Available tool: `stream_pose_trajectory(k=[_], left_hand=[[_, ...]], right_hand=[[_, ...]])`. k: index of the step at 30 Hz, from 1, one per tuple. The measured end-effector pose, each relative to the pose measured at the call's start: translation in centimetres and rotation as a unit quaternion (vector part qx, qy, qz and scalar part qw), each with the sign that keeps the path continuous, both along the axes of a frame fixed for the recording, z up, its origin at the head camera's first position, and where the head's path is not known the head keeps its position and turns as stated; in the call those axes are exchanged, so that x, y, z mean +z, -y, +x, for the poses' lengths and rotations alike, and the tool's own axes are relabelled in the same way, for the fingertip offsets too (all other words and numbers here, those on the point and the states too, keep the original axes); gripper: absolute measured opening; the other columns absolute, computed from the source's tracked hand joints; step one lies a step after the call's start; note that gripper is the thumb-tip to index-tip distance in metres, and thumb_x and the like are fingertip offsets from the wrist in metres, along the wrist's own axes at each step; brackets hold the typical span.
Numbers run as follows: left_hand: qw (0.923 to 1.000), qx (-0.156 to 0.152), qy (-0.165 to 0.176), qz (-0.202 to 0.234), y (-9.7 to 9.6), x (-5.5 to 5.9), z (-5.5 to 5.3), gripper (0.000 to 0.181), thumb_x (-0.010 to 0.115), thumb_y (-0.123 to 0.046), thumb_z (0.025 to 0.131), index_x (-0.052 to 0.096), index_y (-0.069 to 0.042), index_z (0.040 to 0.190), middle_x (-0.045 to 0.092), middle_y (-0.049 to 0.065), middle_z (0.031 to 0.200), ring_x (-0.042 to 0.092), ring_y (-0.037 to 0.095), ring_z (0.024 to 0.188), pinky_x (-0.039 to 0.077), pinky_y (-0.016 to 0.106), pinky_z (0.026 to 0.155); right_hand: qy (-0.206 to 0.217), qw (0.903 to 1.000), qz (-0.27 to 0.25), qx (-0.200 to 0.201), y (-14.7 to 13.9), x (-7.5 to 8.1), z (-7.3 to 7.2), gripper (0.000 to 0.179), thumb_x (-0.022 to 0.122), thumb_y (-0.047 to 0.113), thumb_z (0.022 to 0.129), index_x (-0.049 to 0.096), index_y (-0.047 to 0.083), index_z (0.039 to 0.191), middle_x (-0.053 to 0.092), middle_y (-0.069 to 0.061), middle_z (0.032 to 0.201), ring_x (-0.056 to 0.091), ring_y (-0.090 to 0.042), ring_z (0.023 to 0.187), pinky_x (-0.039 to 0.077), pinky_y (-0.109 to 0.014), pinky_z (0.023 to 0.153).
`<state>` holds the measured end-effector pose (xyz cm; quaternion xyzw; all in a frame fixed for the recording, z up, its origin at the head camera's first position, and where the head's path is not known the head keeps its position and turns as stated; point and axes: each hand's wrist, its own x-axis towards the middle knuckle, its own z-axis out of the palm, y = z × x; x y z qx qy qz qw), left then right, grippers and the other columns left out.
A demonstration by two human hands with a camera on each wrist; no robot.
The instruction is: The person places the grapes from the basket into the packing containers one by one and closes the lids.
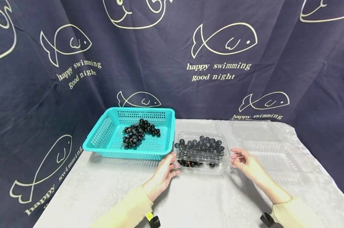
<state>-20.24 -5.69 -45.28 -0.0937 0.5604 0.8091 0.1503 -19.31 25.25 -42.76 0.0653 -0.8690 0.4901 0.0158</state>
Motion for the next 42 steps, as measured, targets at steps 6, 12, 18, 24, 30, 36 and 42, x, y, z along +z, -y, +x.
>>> stream_pose_trajectory(k=[6, 12, 18, 24, 30, 36, 42], left_hand=[[0.9996, -0.024, -0.017, 0.003, -0.2, -0.3, -0.3, 0.062, 0.046, -0.033, 0.093, 0.025, -0.021, 0.150, 0.019, 0.014, 0.152, 0.031, 0.029, 0.123, 0.031, 0.049, 0.101], [0.9988, -0.028, -0.015, 0.037, -0.6, -0.3, -0.6, 0.064, 0.042, -0.027, 0.092, 0.018, -0.028, 0.151, 0.002, 0.013, 0.157, 0.004, 0.037, 0.141, 0.006, 0.062, 0.109], [0.9984, -0.036, -0.020, 0.038, -0.6, -0.2, -0.8, 0.064, 0.038, -0.025, 0.091, 0.017, -0.028, 0.151, -0.002, 0.015, 0.157, -0.001, 0.039, 0.142, 0.004, 0.065, 0.107], [0.9983, -0.043, -0.023, 0.033, -0.7, -0.2, -0.8, 0.060, 0.035, -0.025, 0.092, 0.022, -0.021, 0.151, 0.000, 0.013, 0.158, -0.001, 0.039, 0.142, 0.004, 0.068, 0.106], [0.9988, -0.040, -0.014, 0.026, -1.2, -0.3, -0.6, 0.056, 0.035, -0.021, 0.092, 0.030, -0.017, 0.148, 0.007, 0.013, 0.156, 0.007, 0.037, 0.137, 0.011, 0.067, 0.106], [0.9986, -0.044, -0.027, 0.009, -0.9, -0.3, -0.3, 0.058, 0.036, -0.018, 0.092, 0.025, -0.019, 0.149, 0.008, 0.018, 0.156, 0.007, 0.044, 0.140, 0.014, 0.066, 0.107], [0.9987, -0.041, -0.028, -0.012, -0.6, -0.5, -0.2, 0.055, 0.039, -0.017, 0.094, 0.027, -0.017, 0.148, 0.011, 0.019, 0.155, 0.014, 0.045, 0.138, 0.020, 0.064, 0.107]], right_hand=[[0.018, 0.9993, -0.031, 0.008, 0.0, -0.2, 0.0, 0.045, 0.051, 0.001, 0.090, 0.041, -0.010, 0.132, 0.056, -0.023, 0.105, 0.062, -0.006, 0.082, 0.055, -0.022, 0.073], [0.041, 0.9974, -0.056, 0.020, 0.0, -0.3, 0.2, 0.048, 0.052, 0.006, 0.092, 0.038, -0.009, 0.135, 0.053, -0.027, 0.108, 0.064, -0.017, 0.084, 0.056, -0.026, 0.074], [0.055, 0.9947, -0.082, 0.031, 0.1, -0.1, 0.4, 0.050, 0.051, 0.003, 0.090, 0.035, -0.010, 0.136, 0.051, -0.027, 0.107, 0.064, -0.021, 0.084, 0.057, -0.033, 0.076], [0.058, 0.9940, -0.088, 0.031, 0.1, -0.1, 0.4, 0.048, 0.051, 0.003, 0.091, 0.037, -0.012, 0.134, 0.051, -0.027, 0.106, 0.064, -0.021, 0.083, 0.057, -0.032, 0.075], [0.056, 0.9947, -0.082, 0.027, 0.1, -0.1, 0.5, 0.049, 0.053, 0.003, 0.090, 0.039, -0.012, 0.134, 0.051, -0.028, 0.109, 0.065, -0.019, 0.083, 0.057, -0.030, 0.075], [0.048, 0.9961, -0.071, 0.023, 0.2, -0.3, 0.5, 0.051, 0.053, -0.001, 0.086, 0.040, -0.012, 0.134, 0.051, -0.025, 0.108, 0.065, -0.015, 0.083, 0.056, -0.028, 0.075], [0.040, 0.9966, -0.071, 0.015, 0.3, -0.6, 0.5, 0.049, 0.053, -0.004, 0.084, 0.042, -0.013, 0.131, 0.051, -0.020, 0.104, 0.062, -0.008, 0.081, 0.057, -0.029, 0.073]])
